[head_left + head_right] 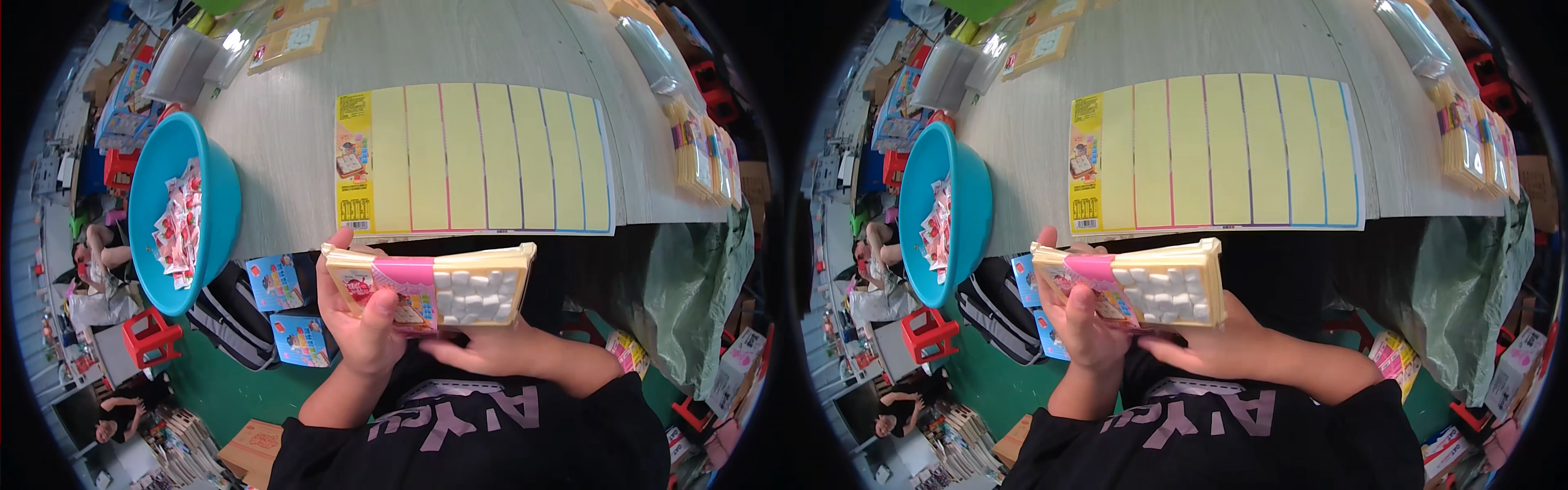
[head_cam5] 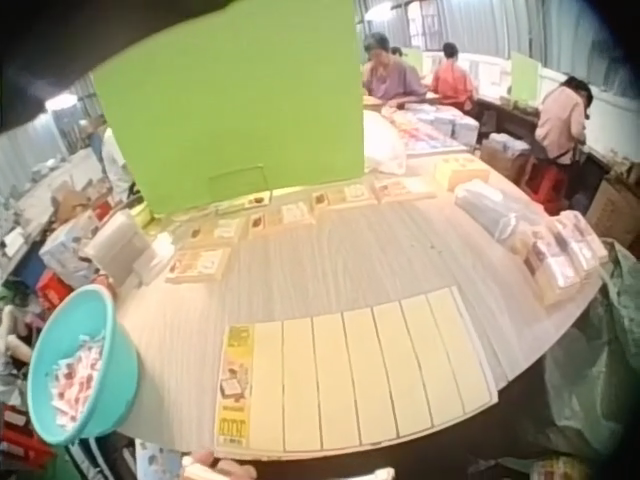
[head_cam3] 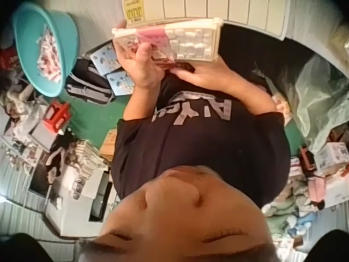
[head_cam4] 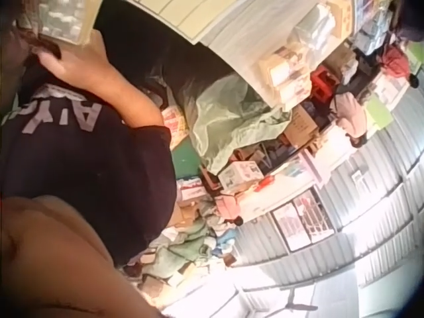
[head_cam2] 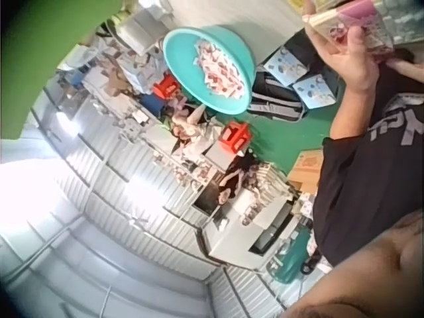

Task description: Packaging marshmallow trays with decorative paper labels.

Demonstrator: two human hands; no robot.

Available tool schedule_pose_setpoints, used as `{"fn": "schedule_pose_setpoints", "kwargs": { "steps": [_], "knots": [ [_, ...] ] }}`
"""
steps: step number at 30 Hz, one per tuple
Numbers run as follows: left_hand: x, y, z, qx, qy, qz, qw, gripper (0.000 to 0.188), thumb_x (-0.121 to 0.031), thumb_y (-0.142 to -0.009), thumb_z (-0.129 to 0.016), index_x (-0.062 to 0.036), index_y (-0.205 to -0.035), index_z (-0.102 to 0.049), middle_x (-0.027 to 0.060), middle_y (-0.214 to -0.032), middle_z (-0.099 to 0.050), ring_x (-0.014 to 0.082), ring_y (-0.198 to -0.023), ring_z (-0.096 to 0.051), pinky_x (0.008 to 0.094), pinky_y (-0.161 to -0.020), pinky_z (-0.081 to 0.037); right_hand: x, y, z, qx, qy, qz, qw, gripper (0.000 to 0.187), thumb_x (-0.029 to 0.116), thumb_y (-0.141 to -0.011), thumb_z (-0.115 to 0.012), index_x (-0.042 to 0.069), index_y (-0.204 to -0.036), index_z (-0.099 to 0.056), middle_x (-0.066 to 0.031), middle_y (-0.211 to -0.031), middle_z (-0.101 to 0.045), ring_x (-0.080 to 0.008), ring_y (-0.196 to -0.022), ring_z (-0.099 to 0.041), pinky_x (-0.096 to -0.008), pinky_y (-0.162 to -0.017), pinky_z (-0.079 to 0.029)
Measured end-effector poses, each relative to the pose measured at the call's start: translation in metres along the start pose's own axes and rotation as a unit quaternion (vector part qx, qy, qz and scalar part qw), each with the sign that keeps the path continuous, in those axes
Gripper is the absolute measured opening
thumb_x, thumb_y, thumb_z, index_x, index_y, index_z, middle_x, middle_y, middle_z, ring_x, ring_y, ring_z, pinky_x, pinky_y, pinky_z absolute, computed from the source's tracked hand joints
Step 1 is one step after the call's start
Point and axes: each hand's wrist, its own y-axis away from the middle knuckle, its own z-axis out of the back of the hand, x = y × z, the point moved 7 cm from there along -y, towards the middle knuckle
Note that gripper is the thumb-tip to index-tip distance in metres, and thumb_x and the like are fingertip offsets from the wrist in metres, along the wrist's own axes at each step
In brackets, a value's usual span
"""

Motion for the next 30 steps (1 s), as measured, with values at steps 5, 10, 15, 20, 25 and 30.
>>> {"fn": "schedule_pose_setpoints", "kwargs": {
  "steps": [5, 10, 15, 20, 25, 30],
  "knots": [
    [0.005, 0.005, 0.003, 0.026, 0.102, 0.025, 0.994, 0.071, -0.026, -0.086, -0.079, 0.0052, -0.140, -0.044, 0.0095, -0.108, -0.061, 0.0153, -0.096, -0.063, 0.0303, -0.088, -0.052, -0.009, 0.002, 0.014, -0.050, -0.016, 0.021, 0.998, 0.032, 0.014, -0.071, -0.080, 0.005, -0.098, -0.066, -0.0079, -0.086, -0.066, -0.0280, -0.073, -0.066, -0.0349, -0.063, -0.054],
    [0.007, 0.019, -0.009, 0.033, -0.041, 0.089, 0.995, 0.053, -0.035, -0.089, -0.072, -0.0022, -0.126, -0.053, 0.0036, -0.089, -0.055, 0.0127, -0.082, -0.052, 0.0324, -0.095, -0.042, 0.006, -0.002, 0.042, -0.165, 0.084, 0.094, 0.978, 0.029, 0.016, -0.065, -0.082, 0.009, -0.088, -0.067, -0.0030, -0.071, -0.061, -0.0216, -0.060, -0.060, -0.0319, -0.051, -0.047],
    [0.016, 0.026, -0.004, 0.050, 0.016, 0.106, 0.993, 0.049, -0.027, -0.088, -0.075, -0.0009, -0.123, -0.053, 0.0062, -0.097, -0.057, 0.0137, -0.088, -0.057, 0.0302, -0.088, -0.047, 0.019, 0.003, 0.055, -0.204, 0.117, 0.130, 0.963, 0.026, 0.017, -0.064, -0.082, 0.012, -0.088, -0.073, 0.0006, -0.071, -0.060, -0.0161, -0.057, -0.056, -0.0279, -0.047, -0.043],
    [0.020, 0.027, -0.008, 0.077, 0.092, 0.107, 0.987, 0.047, -0.020, -0.089, -0.074, -0.0002, -0.125, -0.051, 0.0084, -0.104, -0.059, 0.0156, -0.095, -0.061, 0.0294, -0.085, -0.050, 0.021, 0.004, 0.058, -0.206, 0.107, 0.133, 0.964, 0.029, 0.016, -0.062, -0.083, 0.010, -0.089, -0.074, -0.0002, -0.073, -0.061, -0.0162, -0.058, -0.057, -0.0274, -0.048, -0.043],
    [0.020, 0.026, -0.013, 0.083, 0.068, 0.101, 0.989, 0.047, -0.018, -0.091, -0.072, -0.0004, -0.128, -0.048, 0.0147, -0.115, -0.061, 0.0173, -0.097, -0.063, 0.0295, -0.085, -0.051, 0.018, 0.007, 0.060, -0.212, 0.081, 0.122, 0.966, 0.030, 0.014, -0.060, -0.083, 0.008, -0.089, -0.075, -0.0011, -0.074, -0.061, -0.0168, -0.059, -0.057, -0.0276, -0.048, -0.044],
    [0.021, 0.022, -0.009, 0.091, 0.040, 0.131, 0.986, 0.046, -0.018, -0.092, -0.071, -0.0007, -0.127, -0.048, 0.0190, -0.120, -0.062, 0.0174, -0.098, -0.065, 0.0272, -0.080, -0.054, 0.016, 0.007, 0.063, -0.212, 0.083, 0.111, 0.967, 0.033, 0.013, -0.058, -0.083, 0.008, -0.090, -0.076, -0.0012, -0.074, -0.061, -0.0169, -0.060, -0.058, -0.0281, -0.049, -0.044]
  ]
}}
